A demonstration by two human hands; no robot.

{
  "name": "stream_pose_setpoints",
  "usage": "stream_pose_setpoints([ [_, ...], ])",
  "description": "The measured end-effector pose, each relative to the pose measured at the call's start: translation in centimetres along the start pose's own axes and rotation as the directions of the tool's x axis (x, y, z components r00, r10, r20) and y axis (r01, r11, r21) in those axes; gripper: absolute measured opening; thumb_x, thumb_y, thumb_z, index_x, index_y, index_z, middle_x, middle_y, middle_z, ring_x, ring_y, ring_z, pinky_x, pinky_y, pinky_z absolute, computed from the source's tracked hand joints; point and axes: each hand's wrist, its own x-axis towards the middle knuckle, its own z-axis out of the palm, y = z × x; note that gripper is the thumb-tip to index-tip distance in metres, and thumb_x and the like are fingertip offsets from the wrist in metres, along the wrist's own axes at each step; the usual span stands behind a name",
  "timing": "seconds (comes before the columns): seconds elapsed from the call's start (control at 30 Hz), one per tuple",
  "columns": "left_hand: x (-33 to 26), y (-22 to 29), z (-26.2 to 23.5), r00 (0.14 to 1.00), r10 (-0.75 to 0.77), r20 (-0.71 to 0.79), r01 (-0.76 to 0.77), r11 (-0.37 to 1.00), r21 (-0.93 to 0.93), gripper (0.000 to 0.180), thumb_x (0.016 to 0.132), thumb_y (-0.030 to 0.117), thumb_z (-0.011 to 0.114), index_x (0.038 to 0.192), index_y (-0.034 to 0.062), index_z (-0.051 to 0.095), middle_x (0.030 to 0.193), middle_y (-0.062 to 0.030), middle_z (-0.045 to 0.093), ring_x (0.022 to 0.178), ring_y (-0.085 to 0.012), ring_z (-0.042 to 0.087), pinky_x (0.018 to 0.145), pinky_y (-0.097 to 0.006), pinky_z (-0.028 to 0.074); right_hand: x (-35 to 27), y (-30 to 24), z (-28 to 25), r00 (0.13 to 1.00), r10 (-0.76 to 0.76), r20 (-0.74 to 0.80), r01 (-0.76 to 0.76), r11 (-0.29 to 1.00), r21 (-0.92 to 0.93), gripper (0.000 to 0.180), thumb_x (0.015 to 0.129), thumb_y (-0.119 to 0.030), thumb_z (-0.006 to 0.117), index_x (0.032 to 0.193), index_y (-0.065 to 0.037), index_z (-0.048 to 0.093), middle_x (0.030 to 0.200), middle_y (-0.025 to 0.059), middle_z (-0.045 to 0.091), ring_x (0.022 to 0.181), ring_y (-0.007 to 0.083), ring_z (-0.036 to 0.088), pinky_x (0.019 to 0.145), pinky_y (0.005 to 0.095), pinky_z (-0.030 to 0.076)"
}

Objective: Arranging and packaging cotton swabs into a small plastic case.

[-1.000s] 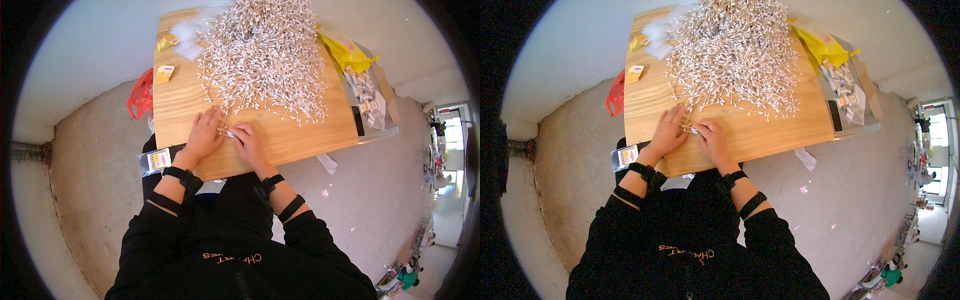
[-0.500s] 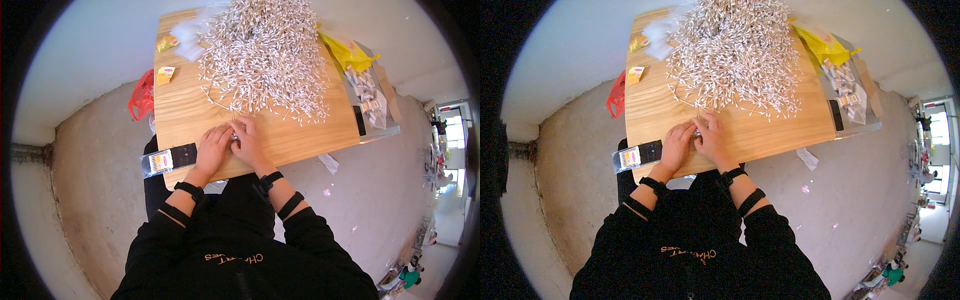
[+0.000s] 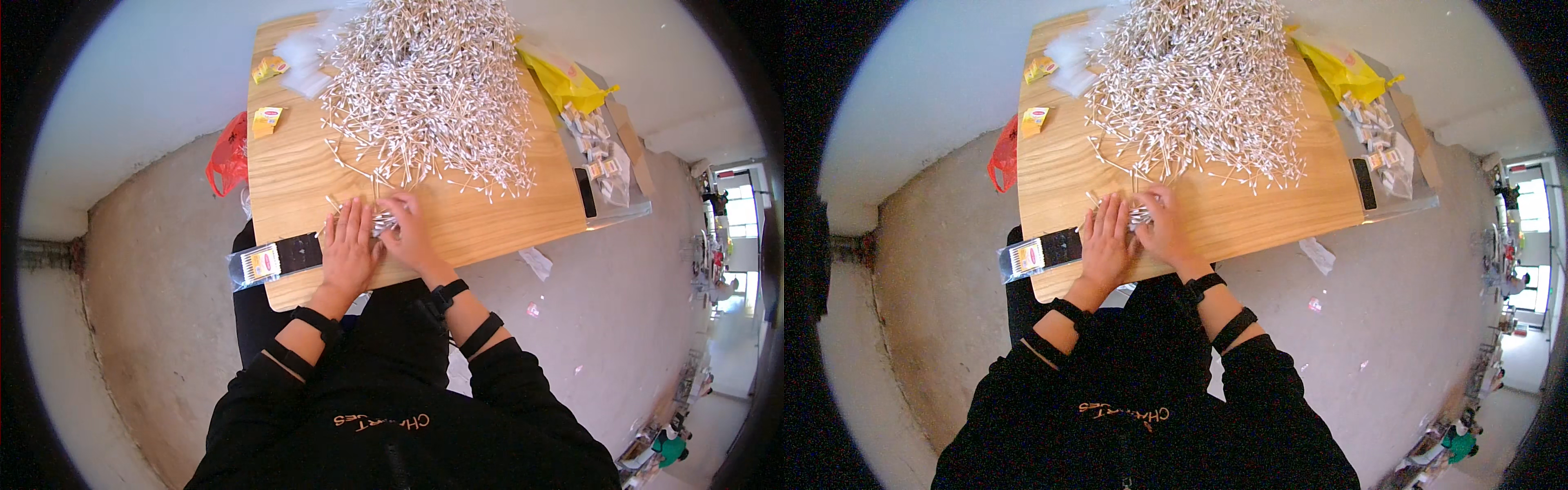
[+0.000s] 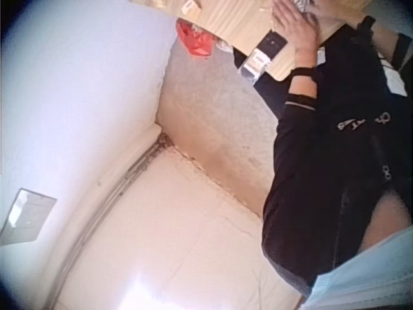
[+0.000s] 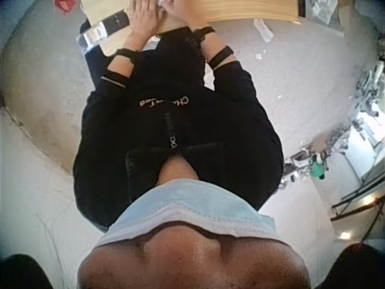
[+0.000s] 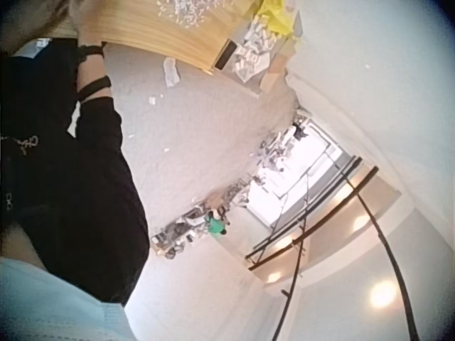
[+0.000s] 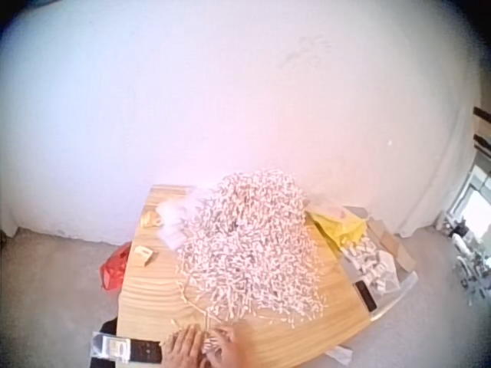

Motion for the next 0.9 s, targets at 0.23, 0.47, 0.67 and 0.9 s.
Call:
stream_pose_setpoints([
  [0.23,-0.1,0.4,-0.1,0.999,-0.024,-0.038,0.026,0.999,0.048,0.067,0.082,0.031,0.064,0.137,0.0012,0.040,0.142,-0.0161,0.039,0.131,-0.0314,0.037,0.111,-0.047,0.023,2.7,0.3,0.7,0.941,0.117,-0.319,-0.209,0.939,-0.273,0.050,0.080,-0.013,0.066,0.125,-0.001,0.049,0.122,0.0212,0.044,0.114,0.0375,0.043,0.097,0.0452,0.037],
  [0.47,0.0,0.4,-0.3,0.999,-0.007,-0.033,0.007,1.000,-0.003,0.075,0.082,0.035,0.065,0.141,0.0008,0.035,0.145,-0.0168,0.035,0.137,-0.0324,0.030,0.114,-0.048,0.019,3.6,0.8,1.0,0.940,0.079,-0.331,-0.213,0.894,-0.394,0.039,0.079,-0.013,0.067,0.115,-0.003,0.057,0.118,0.0169,0.050,0.110,0.0347,0.048,0.094,0.0422,0.040],
  [0.67,0.0,0.1,-0.1,0.999,-0.026,0.031,0.024,0.998,0.057,0.083,0.083,0.043,0.061,0.146,0.0024,0.027,0.153,-0.0167,0.023,0.143,-0.0288,0.018,0.116,-0.048,0.011,2.7,0.5,1.6,0.977,-0.072,-0.200,0.022,0.970,-0.241,0.014,0.080,-0.005,0.064,0.094,-0.005,0.066,0.100,0.0134,0.061,0.094,0.0303,0.061,0.079,0.0375,0.050],
  [0.9,0.6,-0.1,0.2,0.999,-0.024,-0.026,0.025,0.999,0.037,0.087,0.080,0.046,0.063,0.146,0.0032,0.026,0.153,-0.0173,0.023,0.144,-0.0294,0.018,0.116,-0.050,0.010,1.8,-0.3,1.3,0.999,0.021,-0.024,-0.020,0.999,0.029,0.026,0.082,0.001,0.057,0.107,-0.005,0.062,0.103,0.0142,0.058,0.092,0.0281,0.062,0.078,0.0334,0.050],
])
